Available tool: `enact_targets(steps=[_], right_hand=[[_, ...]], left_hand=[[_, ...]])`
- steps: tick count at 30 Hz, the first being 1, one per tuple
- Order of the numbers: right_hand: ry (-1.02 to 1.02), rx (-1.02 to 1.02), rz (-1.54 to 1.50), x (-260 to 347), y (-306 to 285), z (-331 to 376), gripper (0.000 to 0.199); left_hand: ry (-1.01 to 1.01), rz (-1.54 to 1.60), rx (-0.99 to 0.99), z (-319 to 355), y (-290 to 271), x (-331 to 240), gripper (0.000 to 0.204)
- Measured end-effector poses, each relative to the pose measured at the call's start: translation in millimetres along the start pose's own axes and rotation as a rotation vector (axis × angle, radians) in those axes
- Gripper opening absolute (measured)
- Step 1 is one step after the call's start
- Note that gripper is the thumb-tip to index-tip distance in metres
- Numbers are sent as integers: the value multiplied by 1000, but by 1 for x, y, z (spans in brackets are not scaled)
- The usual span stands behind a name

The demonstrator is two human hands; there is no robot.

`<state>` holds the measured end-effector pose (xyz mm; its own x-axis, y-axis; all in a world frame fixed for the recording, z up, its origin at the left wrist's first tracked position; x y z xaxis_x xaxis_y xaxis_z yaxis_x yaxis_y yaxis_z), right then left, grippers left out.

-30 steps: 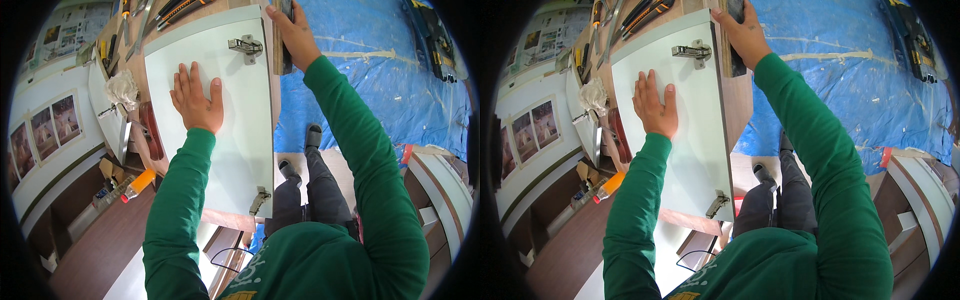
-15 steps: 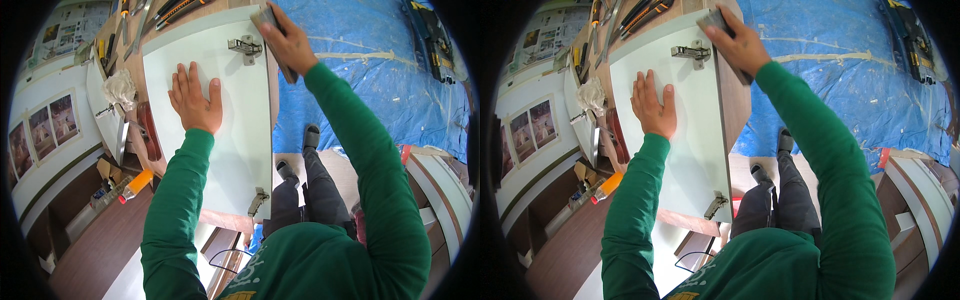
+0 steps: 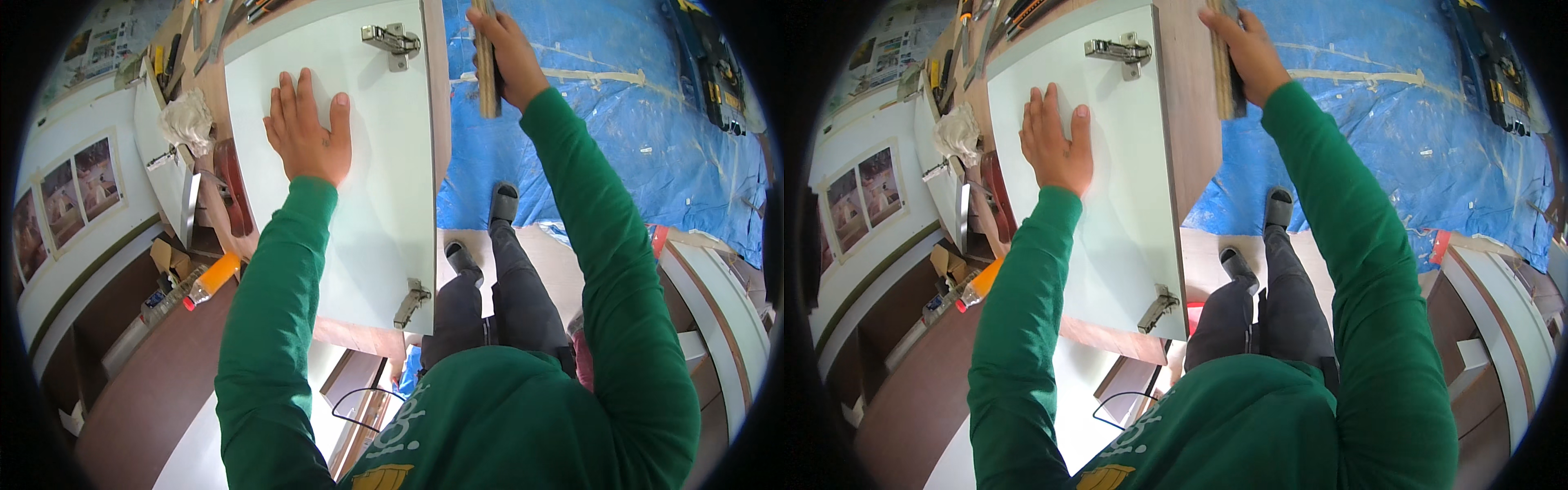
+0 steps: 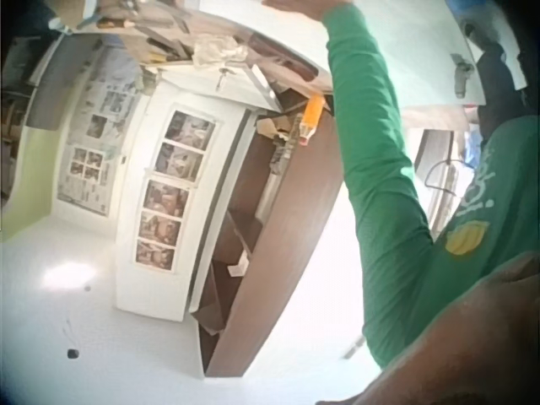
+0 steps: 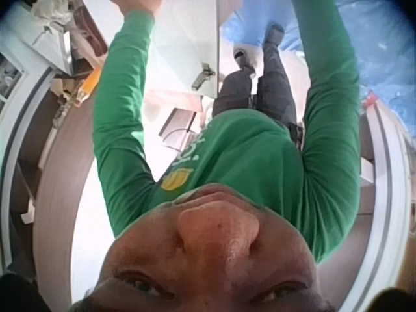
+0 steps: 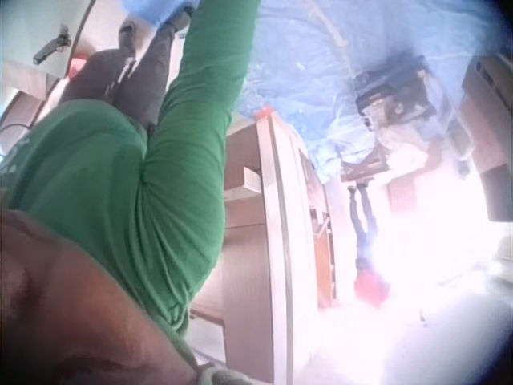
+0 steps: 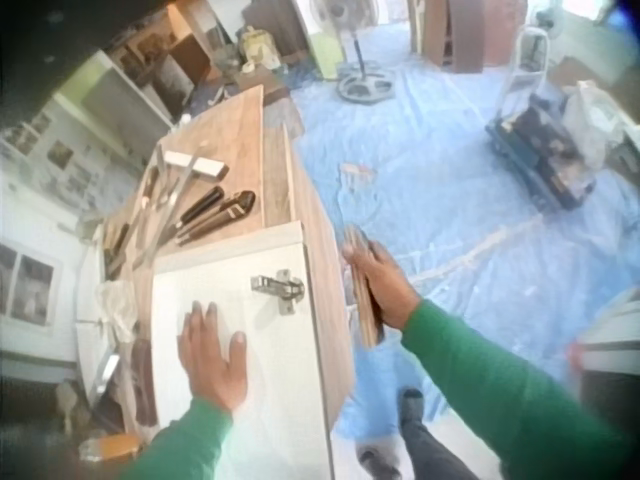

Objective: The person sands the edge of a white cabinet door, then flips it to attach a metal trim strip to the wood-grain side using a hammer. The person works on a single door piece on a workbench.

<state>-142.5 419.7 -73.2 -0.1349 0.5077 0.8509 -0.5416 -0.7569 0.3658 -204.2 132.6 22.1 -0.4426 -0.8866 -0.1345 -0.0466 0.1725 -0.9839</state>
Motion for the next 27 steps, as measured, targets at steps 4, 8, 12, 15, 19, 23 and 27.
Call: enact_targets(steps=[4,8,12,15,19,23,27], right_hand=[[214,-43,107,-56,-61,56,51],[397,-119,523,-126,-168,144,72],[473,-31,930,-166,-252,255,83],[620,33,1093,-170,-288,327,90],[659,-37,1126,-161,-330,392,92],[665,-83,1059,-159,-372,422,83],[649,-174,1083,-156,-388,440,82]], left_hand=[[-13,9,3,0,0,0,71],[8,0,-7,2,1,0,73],[24,-37,-11,3,3,4,77],[150,-49,-37,2,8,-2,78],[433,-96,-64,19,11,-36,84],[404,-103,18,68,28,-117,88],[251,-188,142,92,23,-152,86]])
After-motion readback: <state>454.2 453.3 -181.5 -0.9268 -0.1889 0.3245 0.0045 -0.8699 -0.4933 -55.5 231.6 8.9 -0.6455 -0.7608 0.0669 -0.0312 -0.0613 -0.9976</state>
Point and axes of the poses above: each hand's wrist, its own z-axis away from the middle knuckle, its own y-axis out of the palm, x = y × z, the point moved 6 cm from there along -z, towards the middle knuckle, and after that the axes turned 3 degrees about -z, right-handed, at the moved point
